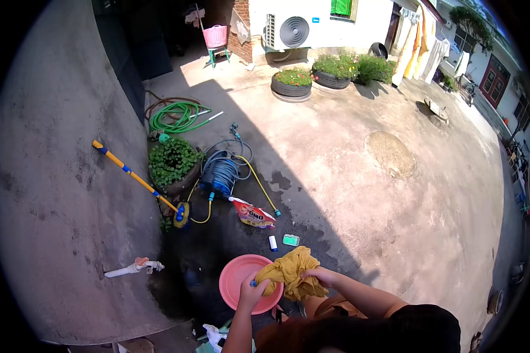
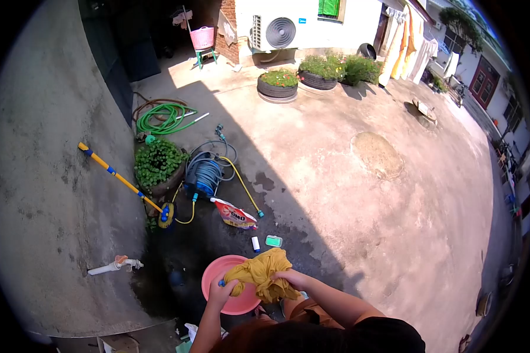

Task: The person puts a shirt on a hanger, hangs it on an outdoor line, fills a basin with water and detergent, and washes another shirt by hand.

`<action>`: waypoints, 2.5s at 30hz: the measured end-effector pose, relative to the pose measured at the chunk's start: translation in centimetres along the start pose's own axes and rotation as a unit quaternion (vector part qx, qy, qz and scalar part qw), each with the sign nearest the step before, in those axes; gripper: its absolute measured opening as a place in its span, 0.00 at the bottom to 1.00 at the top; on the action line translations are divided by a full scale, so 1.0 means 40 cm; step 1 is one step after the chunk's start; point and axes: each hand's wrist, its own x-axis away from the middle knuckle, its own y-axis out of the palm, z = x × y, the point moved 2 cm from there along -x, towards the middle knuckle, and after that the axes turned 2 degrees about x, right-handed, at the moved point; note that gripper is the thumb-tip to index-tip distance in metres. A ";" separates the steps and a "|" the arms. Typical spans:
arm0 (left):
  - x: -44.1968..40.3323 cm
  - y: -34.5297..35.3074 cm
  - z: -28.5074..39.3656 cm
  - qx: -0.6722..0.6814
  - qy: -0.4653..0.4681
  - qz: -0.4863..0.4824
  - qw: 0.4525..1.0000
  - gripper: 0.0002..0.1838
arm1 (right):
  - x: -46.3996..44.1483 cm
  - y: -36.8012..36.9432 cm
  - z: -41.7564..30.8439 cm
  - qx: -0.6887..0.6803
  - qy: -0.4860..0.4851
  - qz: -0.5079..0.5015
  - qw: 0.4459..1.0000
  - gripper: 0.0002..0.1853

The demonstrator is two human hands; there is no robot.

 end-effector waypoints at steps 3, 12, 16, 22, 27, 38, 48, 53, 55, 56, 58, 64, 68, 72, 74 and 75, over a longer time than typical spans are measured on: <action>0.169 0.081 0.104 0.078 -0.062 0.007 0.995 0.13 | 0.226 0.024 0.103 0.050 -0.077 0.066 0.994 0.23; -0.039 0.451 0.276 0.217 -0.047 -0.103 0.970 0.15 | 0.367 -0.265 -0.077 0.046 -0.195 0.160 0.966 0.14; -0.154 0.717 0.325 0.228 -0.062 -0.183 0.954 0.17 | 0.458 -0.449 -0.093 0.066 -0.176 0.127 0.974 0.19; -0.298 1.322 0.371 0.230 -0.077 -0.258 0.935 0.18 | 0.840 -0.875 -0.144 0.161 -0.097 0.189 0.964 0.29; -0.435 1.710 0.426 0.294 -0.101 -0.297 0.903 0.16 | 1.152 -1.091 -0.220 0.437 -0.007 0.414 0.798 0.25; -0.825 2.289 0.712 0.289 -0.074 -0.349 0.888 0.12 | 1.396 -1.606 -0.586 0.255 -0.122 0.648 0.707 0.26; -1.318 2.739 0.862 0.247 -0.084 -0.398 0.880 0.11 | 1.421 -1.760 -1.395 0.251 -0.315 0.443 0.801 0.48; -1.477 2.931 0.943 0.179 -0.042 -0.490 0.852 0.11 | 1.406 -1.836 -1.761 0.268 -0.529 0.401 0.698 0.39; -1.525 2.990 0.942 0.153 -0.043 -0.508 0.846 0.11 | 1.422 -1.931 -1.832 0.284 -0.421 0.506 0.697 0.25; -1.563 3.022 0.928 0.144 -0.054 -0.507 0.848 0.11 | 1.420 -1.983 -1.852 0.312 -0.435 0.550 0.641 0.18; -1.637 3.078 0.933 0.124 -0.044 -0.496 0.858 0.12 | 1.455 -2.071 -1.897 0.296 -0.403 0.566 0.655 0.18; -1.910 3.264 0.980 0.114 0.038 -0.418 0.901 0.15 | 1.567 -2.310 -2.076 0.204 -0.461 0.507 0.699 0.23; -2.106 3.436 1.002 0.123 0.059 -0.373 0.918 0.14 | 1.681 -2.537 -2.215 0.160 -0.526 0.465 0.694 0.13; -2.312 3.638 0.994 0.150 0.004 -0.329 0.933 0.15 | 1.811 -2.741 -2.324 0.164 -0.557 0.478 0.659 0.07; -2.410 3.744 1.012 0.140 0.016 -0.324 0.935 0.16 | 1.886 -2.821 -2.365 0.143 -0.560 0.442 0.686 0.07; -2.427 3.798 1.033 0.121 0.016 -0.301 0.946 0.17 | 1.923 -2.862 -2.387 0.139 -0.560 0.421 0.700 0.07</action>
